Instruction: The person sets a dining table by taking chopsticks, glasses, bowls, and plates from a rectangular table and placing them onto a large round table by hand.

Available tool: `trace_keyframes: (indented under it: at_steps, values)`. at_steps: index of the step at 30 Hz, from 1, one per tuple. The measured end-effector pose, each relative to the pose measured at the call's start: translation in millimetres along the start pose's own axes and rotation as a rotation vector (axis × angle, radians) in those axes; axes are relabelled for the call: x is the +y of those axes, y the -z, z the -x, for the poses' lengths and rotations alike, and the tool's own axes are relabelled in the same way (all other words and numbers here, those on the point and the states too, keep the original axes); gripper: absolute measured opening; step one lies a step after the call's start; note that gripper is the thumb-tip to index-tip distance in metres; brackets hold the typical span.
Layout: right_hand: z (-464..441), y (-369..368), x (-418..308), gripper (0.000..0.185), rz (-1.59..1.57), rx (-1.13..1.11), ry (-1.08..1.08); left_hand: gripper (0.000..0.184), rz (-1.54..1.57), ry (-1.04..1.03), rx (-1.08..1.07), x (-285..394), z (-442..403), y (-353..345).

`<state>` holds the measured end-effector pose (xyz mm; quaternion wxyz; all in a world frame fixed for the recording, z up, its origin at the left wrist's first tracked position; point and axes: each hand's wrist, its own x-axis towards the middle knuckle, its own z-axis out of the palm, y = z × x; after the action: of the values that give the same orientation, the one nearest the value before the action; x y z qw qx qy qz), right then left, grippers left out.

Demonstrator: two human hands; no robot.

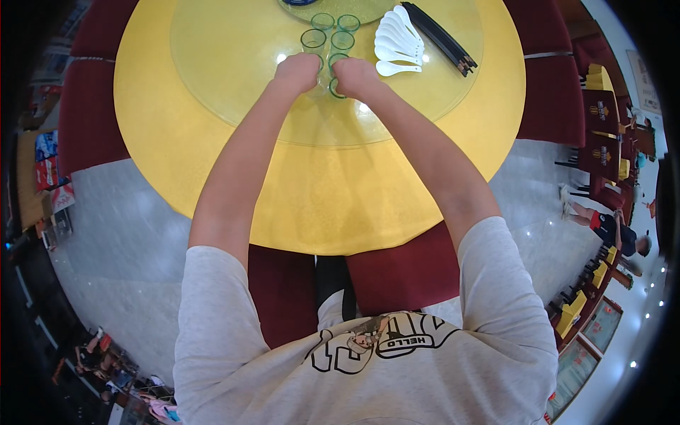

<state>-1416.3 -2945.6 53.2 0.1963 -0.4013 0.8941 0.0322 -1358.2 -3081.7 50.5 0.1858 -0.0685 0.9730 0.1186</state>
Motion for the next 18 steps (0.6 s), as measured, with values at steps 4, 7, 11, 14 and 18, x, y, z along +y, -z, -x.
trace_keyframes:
  at_steps: [4,7,11,14,18]
  values:
    - [4,1,-1,0.02,-0.023,0.008,0.006,0.017,-0.002,-0.002,0.043,4,10,1]
    - [3,5,0,0.021,-0.033,0.022,0.012,0.017,0.011,0.013,0.037,6,14,3]
    - [14,11,-1,0.023,-0.011,0.021,0.044,0.018,0.002,-0.012,0.073,6,18,2]
    - [28,12,1,0.03,-0.063,0.101,0.07,0.021,0.008,-0.006,0.076,6,18,5]
    - [47,19,-1,0.036,-0.119,0.233,0.068,0.027,-0.001,-0.039,0.05,7,27,18]
